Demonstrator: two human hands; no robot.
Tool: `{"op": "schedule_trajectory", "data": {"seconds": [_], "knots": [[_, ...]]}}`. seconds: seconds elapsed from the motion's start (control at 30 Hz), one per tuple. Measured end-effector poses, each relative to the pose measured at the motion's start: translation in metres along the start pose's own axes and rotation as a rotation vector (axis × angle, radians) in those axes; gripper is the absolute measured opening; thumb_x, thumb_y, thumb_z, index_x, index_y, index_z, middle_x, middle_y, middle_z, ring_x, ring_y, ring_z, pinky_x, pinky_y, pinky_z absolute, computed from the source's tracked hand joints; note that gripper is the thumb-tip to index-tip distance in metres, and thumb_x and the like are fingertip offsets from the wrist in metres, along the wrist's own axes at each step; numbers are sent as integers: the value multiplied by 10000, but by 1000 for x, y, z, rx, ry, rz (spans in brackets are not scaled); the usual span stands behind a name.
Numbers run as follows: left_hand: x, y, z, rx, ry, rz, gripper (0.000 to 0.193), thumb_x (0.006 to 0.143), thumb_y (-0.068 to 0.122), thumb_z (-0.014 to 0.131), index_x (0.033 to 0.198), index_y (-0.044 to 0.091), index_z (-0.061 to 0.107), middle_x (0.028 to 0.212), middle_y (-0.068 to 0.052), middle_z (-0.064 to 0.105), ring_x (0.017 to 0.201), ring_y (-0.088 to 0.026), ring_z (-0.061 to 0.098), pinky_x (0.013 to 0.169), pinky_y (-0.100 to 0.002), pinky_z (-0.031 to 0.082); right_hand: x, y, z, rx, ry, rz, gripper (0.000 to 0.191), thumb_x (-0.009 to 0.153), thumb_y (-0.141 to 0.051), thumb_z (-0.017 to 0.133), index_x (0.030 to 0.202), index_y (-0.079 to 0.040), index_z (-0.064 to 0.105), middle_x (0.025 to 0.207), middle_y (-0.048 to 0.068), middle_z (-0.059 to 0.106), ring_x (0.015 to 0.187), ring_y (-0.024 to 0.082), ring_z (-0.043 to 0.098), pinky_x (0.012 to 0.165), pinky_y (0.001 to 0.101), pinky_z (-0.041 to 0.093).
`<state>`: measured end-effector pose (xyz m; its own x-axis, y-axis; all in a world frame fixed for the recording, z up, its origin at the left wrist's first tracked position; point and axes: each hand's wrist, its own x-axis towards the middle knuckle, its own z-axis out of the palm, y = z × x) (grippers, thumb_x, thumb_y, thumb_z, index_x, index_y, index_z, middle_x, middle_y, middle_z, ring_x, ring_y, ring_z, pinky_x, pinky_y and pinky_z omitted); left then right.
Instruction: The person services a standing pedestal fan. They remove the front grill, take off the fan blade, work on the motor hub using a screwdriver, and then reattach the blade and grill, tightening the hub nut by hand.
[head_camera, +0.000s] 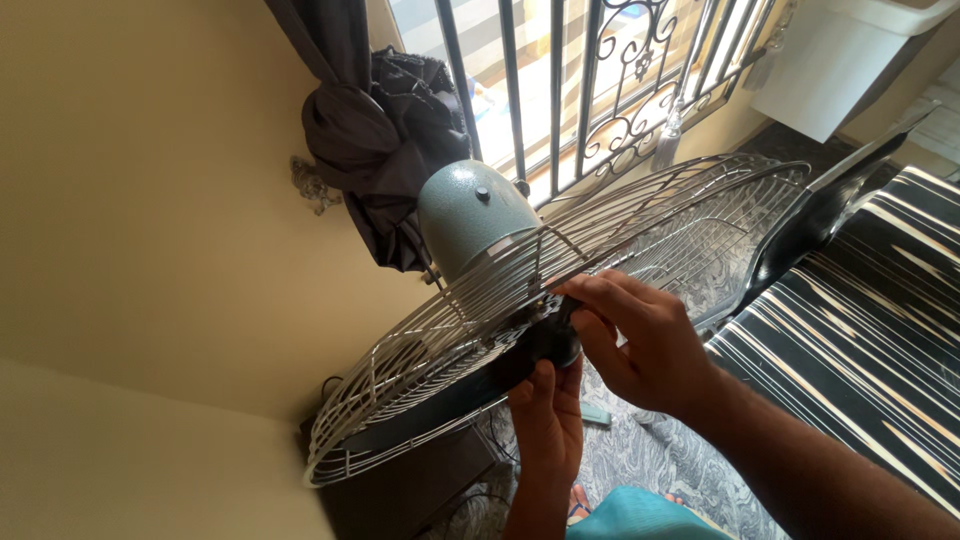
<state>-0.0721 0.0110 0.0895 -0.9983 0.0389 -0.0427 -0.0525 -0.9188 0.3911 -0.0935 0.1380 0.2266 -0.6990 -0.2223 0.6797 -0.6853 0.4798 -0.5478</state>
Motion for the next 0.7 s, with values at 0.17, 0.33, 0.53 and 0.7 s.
{"op": "schedule_trajectory", "data": {"seconds": [0.17,0.33,0.53,0.7], "knots": [[-2,2,2,-3,-24,-1,477,952,113,691,1384,74,493,1358,-121,609,1288,-247,612,1100,-402,455,1,2,-1,-89,-37,183,286,930,-250,768,1030,-21,629,642,26,638,522,69,632,455,249,487],[-3,3,3,6,-38,1,450,970,111,692,1372,58,497,1371,-133,607,1308,-253,603,1110,-400,452,2,0,4,-147,57,50,259,896,-211,767,1000,-13,637,799,75,636,570,127,619,462,252,514],[-2,2,2,34,-15,10,479,945,109,685,1377,99,480,1392,-132,586,1303,-249,607,1084,-387,468,3,0,0,1,86,34,295,992,-138,691,1183,33,544,993,120,729,885,187,768,745,298,650],[-3,1,2,30,-33,15,466,962,112,680,1381,98,477,1397,-142,575,1294,-257,605,1078,-390,474,3,0,-4,-8,54,29,185,981,-83,671,1128,-22,576,1024,134,754,889,187,781,737,301,651]]}}
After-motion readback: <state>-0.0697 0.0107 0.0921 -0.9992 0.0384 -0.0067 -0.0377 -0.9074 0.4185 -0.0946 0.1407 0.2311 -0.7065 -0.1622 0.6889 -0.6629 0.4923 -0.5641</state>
